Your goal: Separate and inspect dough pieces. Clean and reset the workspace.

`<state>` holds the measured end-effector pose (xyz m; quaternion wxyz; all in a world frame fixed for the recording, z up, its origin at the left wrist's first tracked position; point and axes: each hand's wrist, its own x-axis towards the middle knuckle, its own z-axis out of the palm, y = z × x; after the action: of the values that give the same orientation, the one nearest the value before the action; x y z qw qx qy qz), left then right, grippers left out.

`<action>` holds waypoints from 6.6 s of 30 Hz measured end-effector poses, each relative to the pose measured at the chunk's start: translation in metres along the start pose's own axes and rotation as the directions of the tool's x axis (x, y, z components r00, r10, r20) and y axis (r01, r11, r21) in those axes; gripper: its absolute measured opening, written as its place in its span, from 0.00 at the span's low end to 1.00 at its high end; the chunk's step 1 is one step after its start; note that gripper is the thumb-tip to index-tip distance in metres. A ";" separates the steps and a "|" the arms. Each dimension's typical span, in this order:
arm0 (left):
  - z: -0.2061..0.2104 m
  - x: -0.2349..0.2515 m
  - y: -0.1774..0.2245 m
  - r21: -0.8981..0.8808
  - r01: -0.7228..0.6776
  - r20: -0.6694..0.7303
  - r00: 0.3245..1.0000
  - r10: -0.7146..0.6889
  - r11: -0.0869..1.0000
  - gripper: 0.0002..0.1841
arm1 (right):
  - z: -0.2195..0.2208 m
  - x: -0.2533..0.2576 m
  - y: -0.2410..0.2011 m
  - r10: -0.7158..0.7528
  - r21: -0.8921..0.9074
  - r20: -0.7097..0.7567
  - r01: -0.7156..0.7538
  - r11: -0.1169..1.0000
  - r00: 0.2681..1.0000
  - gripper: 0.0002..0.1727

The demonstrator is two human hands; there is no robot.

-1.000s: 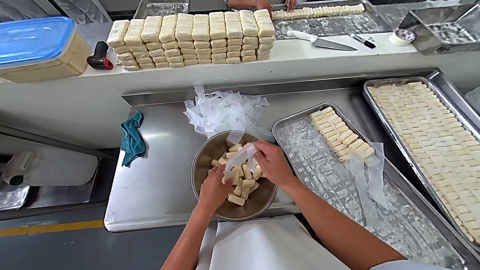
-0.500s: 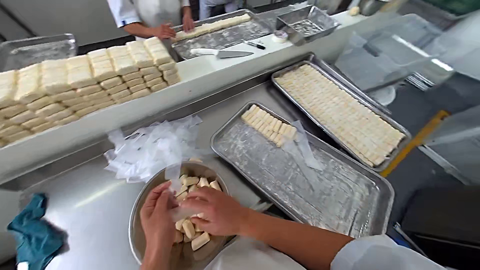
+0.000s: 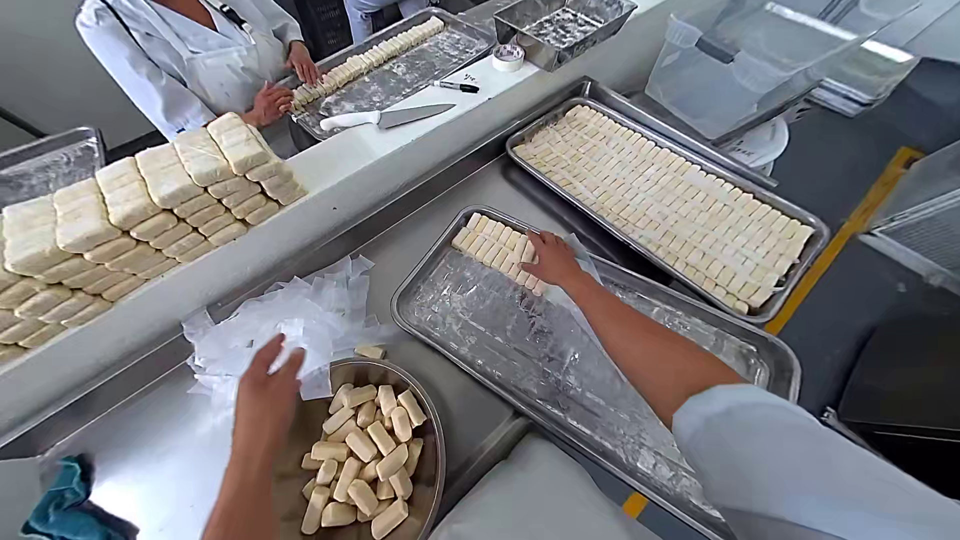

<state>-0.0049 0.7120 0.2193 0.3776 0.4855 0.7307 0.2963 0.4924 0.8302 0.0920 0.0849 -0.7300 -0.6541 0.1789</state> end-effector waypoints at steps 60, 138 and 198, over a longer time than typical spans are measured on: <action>0.007 -0.146 -0.086 -0.564 -0.025 -0.002 1.000 0.029 0.826 0.19 | 0.054 -0.216 -0.276 -0.573 0.693 0.273 0.255 0.674 0.773 0.33; -0.012 -0.149 -0.107 -0.044 -0.116 -0.260 0.960 0.101 0.992 0.14 | 0.031 -0.229 -0.280 -0.794 0.567 0.233 0.585 0.580 0.562 0.19; -0.053 0.087 -0.020 0.172 -0.005 -0.159 0.987 0.033 0.985 0.29 | -0.009 -0.099 0.057 0.385 0.114 -0.058 -0.377 0.919 0.921 0.33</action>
<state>-0.0803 0.7820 0.2086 0.2716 0.4974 0.7769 0.2745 0.5402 0.7259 0.0952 0.1110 -0.8447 -0.4856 0.1956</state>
